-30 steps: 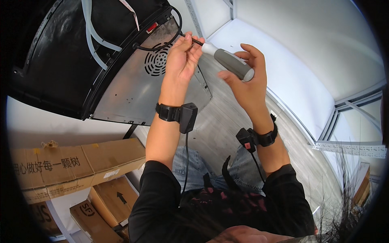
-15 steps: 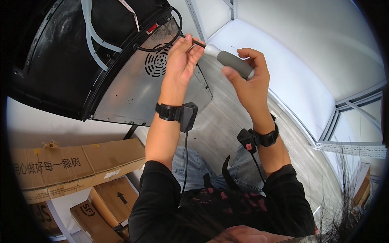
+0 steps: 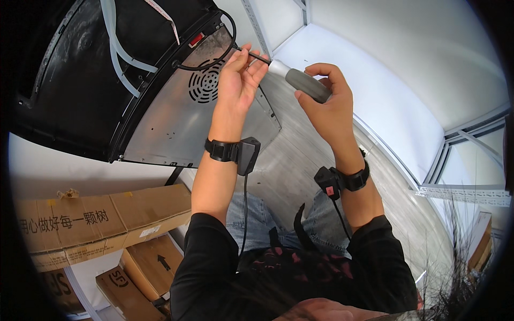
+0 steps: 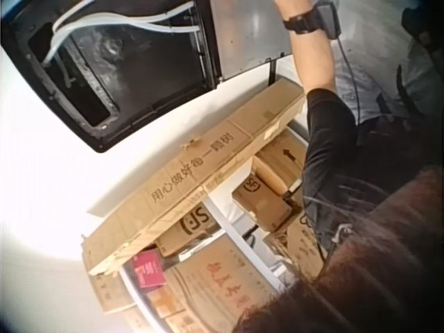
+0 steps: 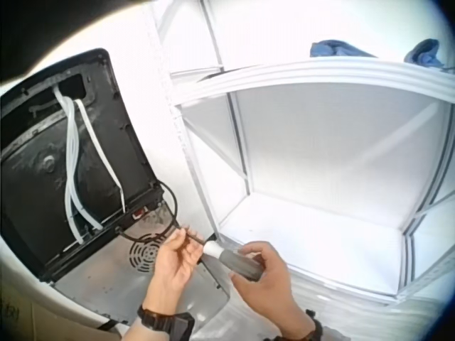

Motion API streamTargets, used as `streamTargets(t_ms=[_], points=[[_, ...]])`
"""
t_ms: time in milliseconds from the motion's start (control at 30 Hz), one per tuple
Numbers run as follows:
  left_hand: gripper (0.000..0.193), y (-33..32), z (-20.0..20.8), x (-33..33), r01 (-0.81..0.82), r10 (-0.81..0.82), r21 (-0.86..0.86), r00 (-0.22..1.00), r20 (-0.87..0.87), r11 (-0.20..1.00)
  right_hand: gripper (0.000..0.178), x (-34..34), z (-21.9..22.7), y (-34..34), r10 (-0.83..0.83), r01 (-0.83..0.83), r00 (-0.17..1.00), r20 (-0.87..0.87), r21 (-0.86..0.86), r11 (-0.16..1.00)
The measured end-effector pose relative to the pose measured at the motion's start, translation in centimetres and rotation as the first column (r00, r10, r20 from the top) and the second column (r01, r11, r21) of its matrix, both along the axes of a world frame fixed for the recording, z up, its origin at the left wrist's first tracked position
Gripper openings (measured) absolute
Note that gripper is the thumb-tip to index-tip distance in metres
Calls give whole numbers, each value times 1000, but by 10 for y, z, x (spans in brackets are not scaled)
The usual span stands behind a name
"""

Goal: The person uses a screwdriver to remove screws from the back panel of a black electronic device, then flips the device to access the metal chassis and continues unscrewing fasteners. The person works methodically across multiple screw locations on both the plastic cover and the metal frame.

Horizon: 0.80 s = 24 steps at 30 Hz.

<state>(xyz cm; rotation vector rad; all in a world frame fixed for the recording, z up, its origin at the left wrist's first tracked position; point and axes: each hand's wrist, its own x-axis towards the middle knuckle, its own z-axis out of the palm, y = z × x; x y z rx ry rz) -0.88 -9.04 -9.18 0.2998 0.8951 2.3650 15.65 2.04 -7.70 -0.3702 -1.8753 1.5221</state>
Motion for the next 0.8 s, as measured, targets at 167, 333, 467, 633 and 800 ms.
streamTargets(t_ms=[167, 333, 467, 633, 800], points=[[18, 0, 0, 2, -60, 48, -134, 995, -89, 989, 43, -6, -21, 3, 36, -45, 992, 118, 76, 996], [18, 2, 1, 2, -136, 109, -208, 985, -137, 969, 45, -7, -27, 4, 138, -142, 971, 194, 4, 990], [21, -3, -1, -1, -142, 115, -207, 984, -135, 968, 43, -6, -14, 11, 385, -275, 896, 221, -405, 872], [22, -3, 4, 1, -129, 104, -226, 987, -119, 966, 43, -11, -25, 10, 402, -299, 906, 129, -475, 828], [22, -1, 5, 4, -176, 126, -344, 979, -162, 922, 45, -14, -38, 1, 245, -221, 953, 179, -146, 964]])
